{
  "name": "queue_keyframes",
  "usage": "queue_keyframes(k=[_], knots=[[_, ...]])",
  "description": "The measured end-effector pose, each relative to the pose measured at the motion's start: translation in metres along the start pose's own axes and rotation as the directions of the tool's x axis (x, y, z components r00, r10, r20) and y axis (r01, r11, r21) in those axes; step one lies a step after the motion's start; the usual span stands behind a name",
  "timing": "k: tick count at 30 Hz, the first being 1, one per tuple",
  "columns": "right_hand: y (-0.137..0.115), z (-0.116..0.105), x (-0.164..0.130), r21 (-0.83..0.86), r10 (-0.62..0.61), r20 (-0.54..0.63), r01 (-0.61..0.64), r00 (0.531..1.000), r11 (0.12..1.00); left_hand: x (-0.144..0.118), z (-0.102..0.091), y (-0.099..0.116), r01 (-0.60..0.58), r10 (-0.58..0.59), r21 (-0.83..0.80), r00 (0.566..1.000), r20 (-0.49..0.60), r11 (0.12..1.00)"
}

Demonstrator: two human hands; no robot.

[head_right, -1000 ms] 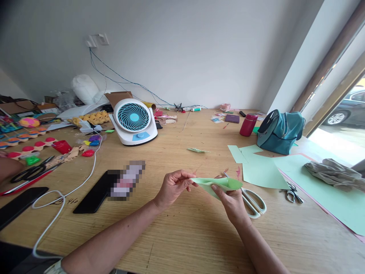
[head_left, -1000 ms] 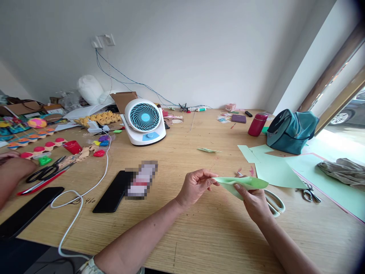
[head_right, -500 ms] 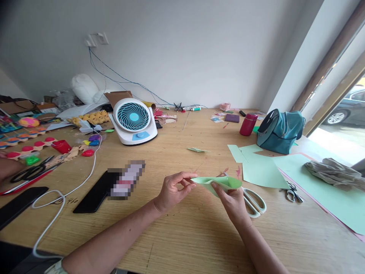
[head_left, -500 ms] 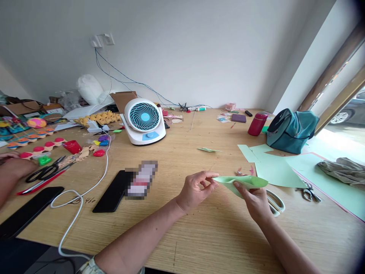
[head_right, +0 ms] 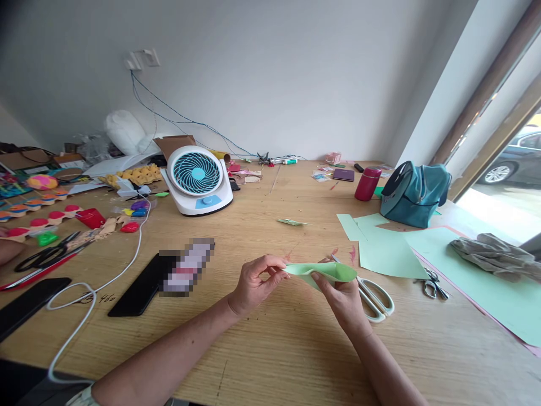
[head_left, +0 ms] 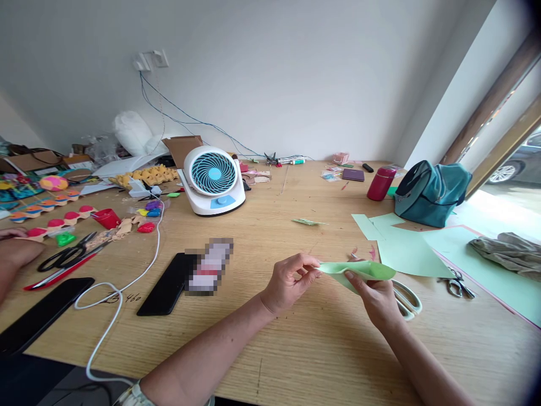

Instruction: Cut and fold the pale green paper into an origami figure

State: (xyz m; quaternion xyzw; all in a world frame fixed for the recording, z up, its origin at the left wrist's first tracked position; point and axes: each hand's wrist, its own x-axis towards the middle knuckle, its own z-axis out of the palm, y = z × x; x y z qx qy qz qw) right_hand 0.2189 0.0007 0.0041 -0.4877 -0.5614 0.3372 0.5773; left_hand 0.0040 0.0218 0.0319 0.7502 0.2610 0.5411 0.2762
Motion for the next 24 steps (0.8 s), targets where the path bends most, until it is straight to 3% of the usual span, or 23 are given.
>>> queue_keyframes(k=[16,24], knots=[[-0.0020,0.0004,-0.0004,-0.002,-0.023,0.037,0.023,0.999,1.000,0.0033,-0.0008,0.0040,0.012,-0.012,-0.037,1.000,0.005,0.999],[0.0003,0.0007,-0.0005,-0.009,-0.025,0.047,0.026,0.999,1.000,0.0028,0.0041,0.0068,0.115,-0.118,-0.095,0.993,-0.027,0.989]])
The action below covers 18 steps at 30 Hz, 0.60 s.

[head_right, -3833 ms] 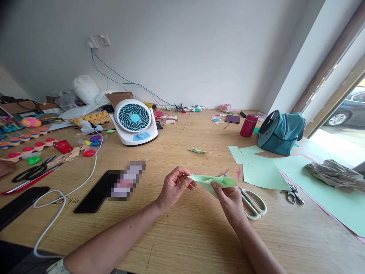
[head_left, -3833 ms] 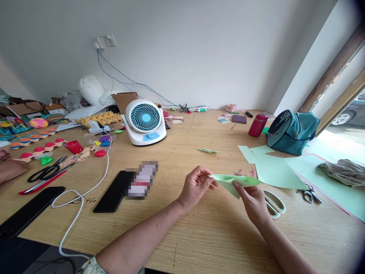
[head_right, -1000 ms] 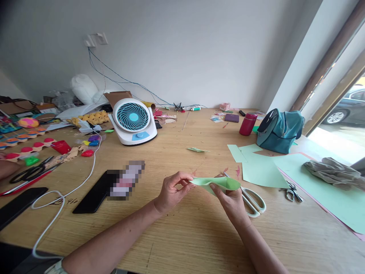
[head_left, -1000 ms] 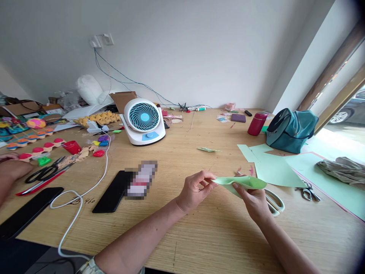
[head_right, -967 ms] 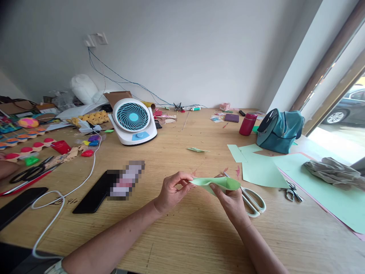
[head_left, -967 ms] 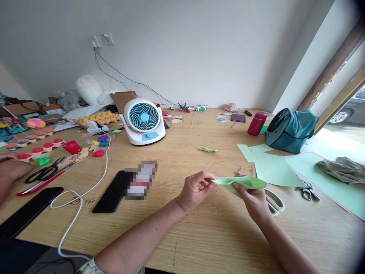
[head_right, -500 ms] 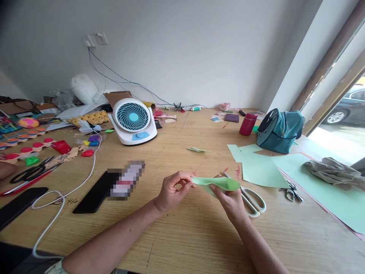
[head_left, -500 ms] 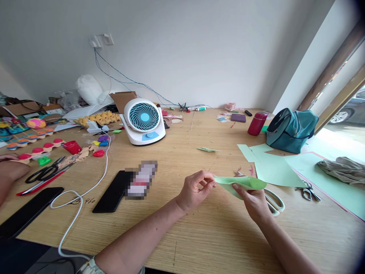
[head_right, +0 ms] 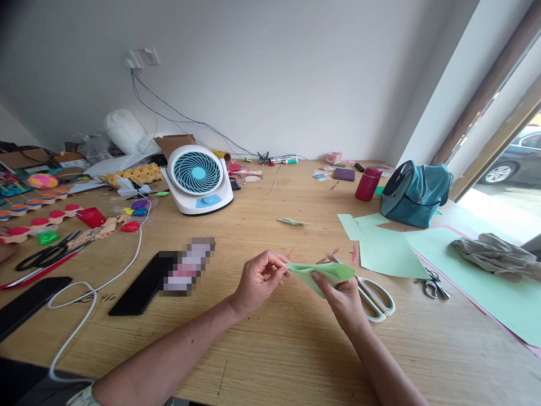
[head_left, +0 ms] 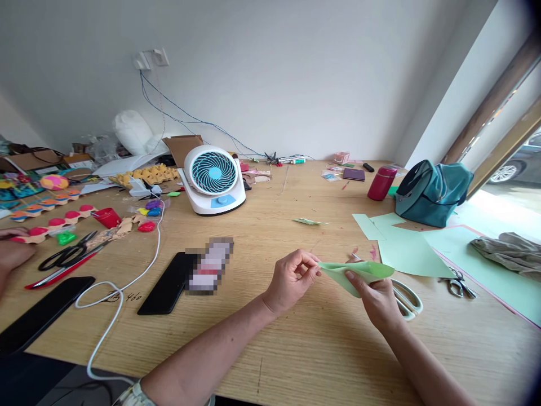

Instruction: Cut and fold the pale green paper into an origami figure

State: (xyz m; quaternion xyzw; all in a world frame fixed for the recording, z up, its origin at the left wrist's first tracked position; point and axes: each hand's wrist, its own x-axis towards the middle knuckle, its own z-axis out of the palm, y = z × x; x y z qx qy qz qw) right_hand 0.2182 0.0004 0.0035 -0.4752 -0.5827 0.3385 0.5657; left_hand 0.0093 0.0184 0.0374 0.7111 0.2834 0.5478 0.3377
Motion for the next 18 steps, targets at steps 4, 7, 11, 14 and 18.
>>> queue_keyframes(k=[4,7,11,14,18], knots=[[0.000,0.001,0.000,0.016,0.010,-0.028,-0.009,1.000,1.000,0.000,0.001,0.002,0.031,-0.032,-0.004,0.999,-0.012,0.999],[0.003,0.000,-0.001,0.039,0.034,-0.035,-0.032,0.999,0.999,0.000,0.001,0.001,0.058,-0.058,-0.001,0.998,-0.015,0.998],[0.005,0.001,-0.001,0.050,0.092,-0.030,-0.090,0.995,0.995,0.000,0.001,0.001,0.070,-0.070,0.015,0.997,-0.015,0.997],[0.000,0.002,0.000,0.033,0.123,-0.007,-0.122,0.992,0.992,0.002,-0.001,0.001,0.075,-0.075,0.043,0.997,-0.014,0.996],[-0.012,0.000,0.005,-0.130,-0.078,-0.113,0.063,0.991,0.990,0.006,-0.006,-0.003,0.046,-0.047,0.166,0.999,-0.003,0.985]])
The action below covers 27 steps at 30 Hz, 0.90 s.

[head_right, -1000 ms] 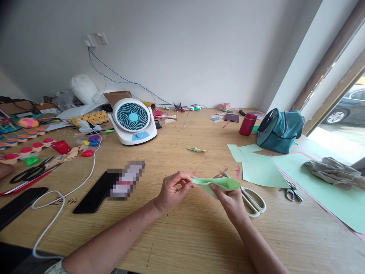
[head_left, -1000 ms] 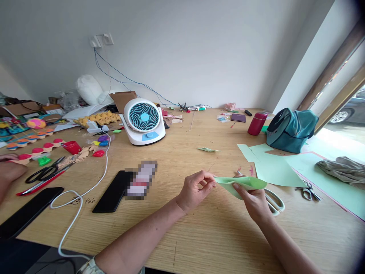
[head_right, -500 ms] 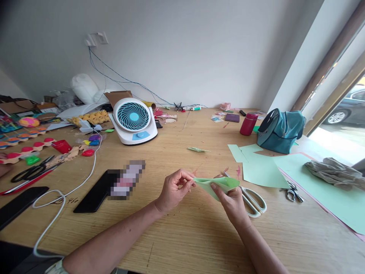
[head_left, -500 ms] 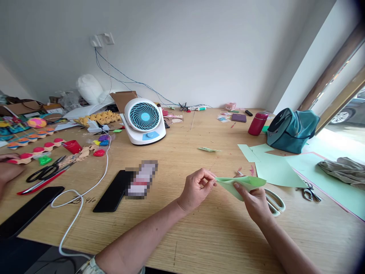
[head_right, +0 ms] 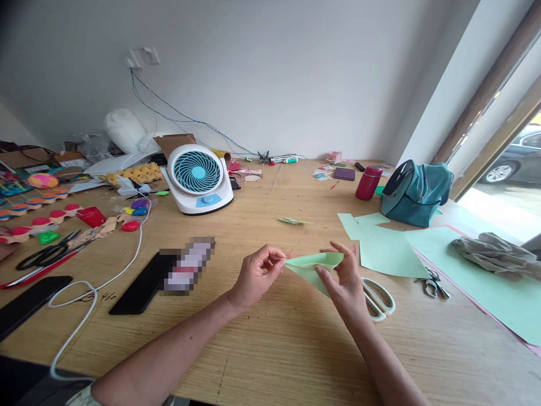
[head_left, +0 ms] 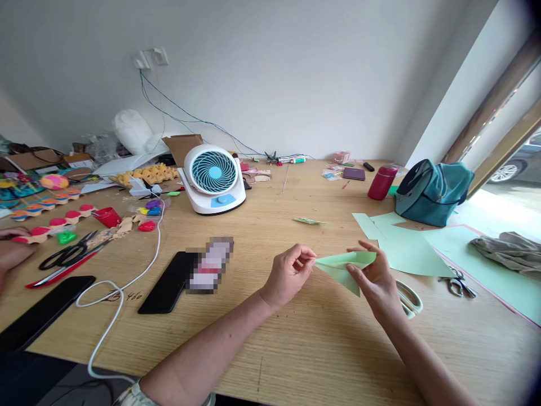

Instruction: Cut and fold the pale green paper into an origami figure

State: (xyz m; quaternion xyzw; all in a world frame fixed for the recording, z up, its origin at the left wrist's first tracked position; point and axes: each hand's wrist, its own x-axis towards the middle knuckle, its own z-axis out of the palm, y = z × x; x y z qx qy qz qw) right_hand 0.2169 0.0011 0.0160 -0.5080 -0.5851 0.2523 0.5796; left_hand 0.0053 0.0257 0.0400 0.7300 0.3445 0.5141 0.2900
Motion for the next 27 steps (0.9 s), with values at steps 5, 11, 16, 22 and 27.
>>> queue_keyframes(k=[5,11,16,22,27], knots=[[-0.018,-0.008,0.001,-0.406,-0.435,0.054,0.418,0.899,0.813,0.003,-0.008,0.000,-0.130,0.112,0.189,0.988,0.103,0.973],[-0.041,0.002,-0.008,-0.326,-0.194,0.504,0.393,0.842,0.860,0.003,-0.011,0.009,-0.332,0.254,0.270,0.925,0.283,0.904],[-0.045,0.011,-0.013,-0.221,0.048,0.531,0.084,0.846,0.972,-0.001,-0.002,0.009,-0.075,0.065,0.027,0.963,0.260,0.997],[-0.046,0.008,-0.013,-0.130,0.121,0.498,-0.064,0.859,0.989,0.002,0.000,0.009,0.325,-0.181,-0.374,0.911,0.372,0.868],[-0.046,0.007,-0.014,-0.105,0.111,0.498,-0.068,0.860,0.992,0.003,-0.002,0.008,0.366,-0.166,-0.477,0.897,0.410,0.799]])
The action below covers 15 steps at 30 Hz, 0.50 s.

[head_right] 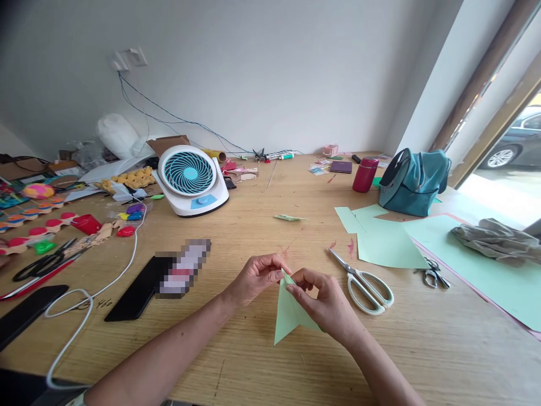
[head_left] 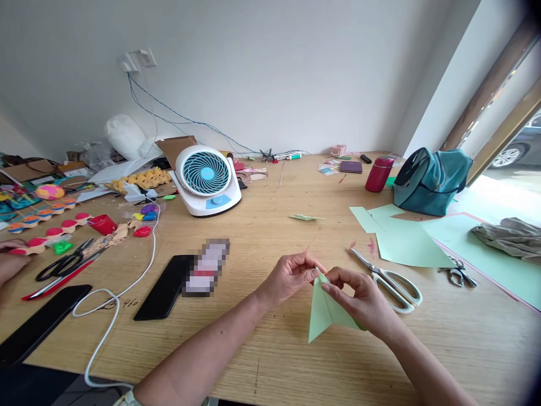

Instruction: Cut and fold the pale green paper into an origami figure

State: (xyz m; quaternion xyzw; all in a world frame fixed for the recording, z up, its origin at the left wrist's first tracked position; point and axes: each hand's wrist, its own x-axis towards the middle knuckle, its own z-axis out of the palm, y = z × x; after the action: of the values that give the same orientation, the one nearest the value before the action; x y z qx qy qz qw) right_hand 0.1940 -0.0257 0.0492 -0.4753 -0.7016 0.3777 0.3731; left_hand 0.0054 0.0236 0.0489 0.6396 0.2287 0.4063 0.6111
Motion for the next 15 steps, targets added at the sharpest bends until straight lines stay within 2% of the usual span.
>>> queue_keyframes(k=[8,15], knots=[[-0.0014,0.0003,-0.0007,-0.008,-0.031,0.003,0.031,1.000,0.999,-0.0001,-0.0007,-0.0019,-0.031,0.031,-0.033,0.999,0.010,0.999],[-0.0021,0.0014,0.0004,-0.037,-0.049,-0.018,0.048,0.999,0.998,-0.0003,-0.0004,-0.0025,-0.060,0.060,0.008,0.998,0.001,0.998]])
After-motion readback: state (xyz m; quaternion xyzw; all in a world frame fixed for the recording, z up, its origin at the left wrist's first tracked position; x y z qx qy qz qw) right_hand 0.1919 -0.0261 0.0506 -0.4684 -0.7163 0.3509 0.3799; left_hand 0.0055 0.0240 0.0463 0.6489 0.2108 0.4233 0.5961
